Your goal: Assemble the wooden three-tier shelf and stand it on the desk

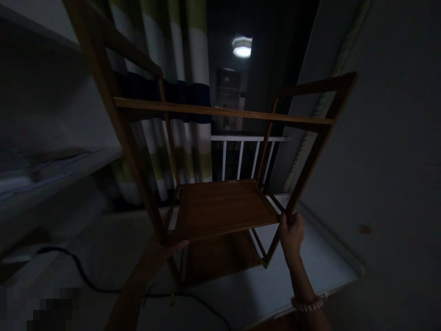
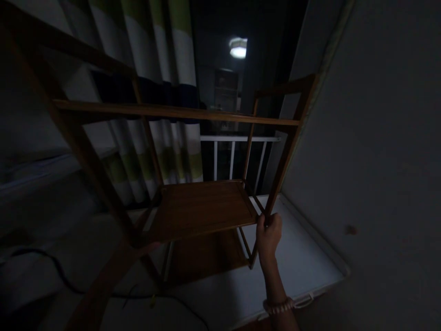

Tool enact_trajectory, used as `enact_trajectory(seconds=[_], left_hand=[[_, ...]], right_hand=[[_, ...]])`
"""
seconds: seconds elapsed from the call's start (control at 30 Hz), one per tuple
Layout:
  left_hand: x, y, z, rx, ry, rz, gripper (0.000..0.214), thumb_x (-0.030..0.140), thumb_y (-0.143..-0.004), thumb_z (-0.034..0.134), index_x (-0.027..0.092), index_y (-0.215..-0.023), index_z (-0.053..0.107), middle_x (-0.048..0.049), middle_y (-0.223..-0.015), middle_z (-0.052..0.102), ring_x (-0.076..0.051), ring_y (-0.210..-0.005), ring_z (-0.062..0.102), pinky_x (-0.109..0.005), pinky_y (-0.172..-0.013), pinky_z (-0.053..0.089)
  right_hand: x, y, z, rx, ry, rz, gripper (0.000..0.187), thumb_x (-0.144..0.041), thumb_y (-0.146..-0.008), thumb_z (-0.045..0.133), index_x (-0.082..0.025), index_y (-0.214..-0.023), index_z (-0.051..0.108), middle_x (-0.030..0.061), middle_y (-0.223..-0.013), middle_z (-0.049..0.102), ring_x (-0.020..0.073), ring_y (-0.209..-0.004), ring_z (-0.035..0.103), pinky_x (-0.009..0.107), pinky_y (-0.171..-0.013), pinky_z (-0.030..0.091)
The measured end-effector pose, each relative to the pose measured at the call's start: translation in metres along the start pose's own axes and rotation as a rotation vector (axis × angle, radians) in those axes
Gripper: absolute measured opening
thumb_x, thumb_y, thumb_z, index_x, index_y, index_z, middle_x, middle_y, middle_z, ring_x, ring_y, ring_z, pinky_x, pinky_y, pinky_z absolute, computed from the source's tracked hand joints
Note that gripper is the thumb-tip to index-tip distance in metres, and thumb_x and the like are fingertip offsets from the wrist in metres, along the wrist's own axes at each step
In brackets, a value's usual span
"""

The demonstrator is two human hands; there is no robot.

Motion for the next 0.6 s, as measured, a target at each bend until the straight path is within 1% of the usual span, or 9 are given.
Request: enact_trajectory(seconds=[0.1, 0.23, 0.37, 0.47, 0.5, 0.6], left_hand=[[-0.005, 0.007, 0.007, 0.058, 0.014, 0.032, 0.076, 0.038, -0.049, 0.074, 0.023, -0.119, 0.047, -0.0012, -0.082, 0.067, -0.024, -0.085, 0.062, -0.037, -0.079, 0.052], [-0.013, 0.012, 0.017, 0.111, 0.054, 0.124, 0.070, 0.038, -0.050, 0.075, 0.019, -0.112, 0.051, -0.0007, -0.071, 0.065, -0.023, -0.081, 0.063, -0.036, -0.076, 0.052], [-0.012, 0.016, 0.029, 0.106, 0.104, 0.254, 0.059, 0.036, -0.048, 0.076, 0.014, -0.099, 0.056, -0.0040, -0.081, 0.065, -0.021, -0.079, 0.062, -0.032, -0.074, 0.052], [-0.005, 0.029, 0.047, 0.080, 0.167, 0.331, 0.057, 0.036, -0.050, 0.076, 0.012, -0.097, 0.055, -0.0058, -0.086, 0.065, -0.019, -0.077, 0.062, -0.031, -0.070, 0.053], [-0.001, 0.035, 0.055, 0.066, 0.190, 0.351, 0.056, 0.035, -0.050, 0.076, 0.012, -0.097, 0.055, -0.0067, -0.088, 0.064, -0.019, -0.078, 0.062, -0.030, -0.070, 0.053], [0.008, 0.049, 0.083, 0.028, 0.237, 0.390, 0.055, 0.032, -0.052, 0.075, 0.009, -0.098, 0.053, -0.0101, -0.095, 0.063, -0.018, -0.080, 0.061, -0.030, -0.069, 0.053]], right_hand=[[0.007, -0.001, 0.006, 0.086, -0.088, -0.039, 0.021, -0.037, -0.075, 0.045, -0.022, -0.069, 0.031, 0.0008, -0.067, 0.039, 0.0178, -0.064, 0.042, 0.031, -0.059, 0.034], [0.015, -0.003, 0.016, 0.090, -0.312, -0.017, 0.029, -0.039, -0.070, 0.049, -0.021, -0.077, 0.028, 0.0023, -0.072, 0.045, 0.0180, -0.066, 0.047, 0.032, -0.063, 0.039], [0.023, -0.010, 0.020, 0.089, -0.421, 0.005, 0.033, -0.041, -0.068, 0.048, -0.020, -0.083, 0.027, 0.0059, -0.078, 0.049, 0.0207, -0.071, 0.052, 0.036, -0.070, 0.041], [0.031, -0.024, 0.021, 0.051, -0.430, 0.028, 0.033, -0.036, -0.069, 0.047, -0.017, -0.092, 0.030, 0.0098, -0.083, 0.053, 0.0234, -0.077, 0.054, 0.039, -0.075, 0.042], [0.035, -0.030, 0.021, 0.036, -0.417, 0.051, 0.035, -0.033, -0.069, 0.047, -0.016, -0.095, 0.030, 0.0114, -0.084, 0.054, 0.0247, -0.079, 0.055, 0.040, -0.075, 0.041], [0.047, -0.051, 0.021, 0.005, -0.403, 0.041, 0.041, -0.029, -0.069, 0.048, -0.011, -0.101, 0.032, 0.0165, -0.088, 0.055, 0.0281, -0.085, 0.055, 0.044, -0.079, 0.040]])
Point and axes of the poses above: each hand's wrist, its own y-axis away from the middle knuckle, its own z-axis out of the palm, x = y × z, the point moved 3 cm from there along -y, towards the middle knuckle
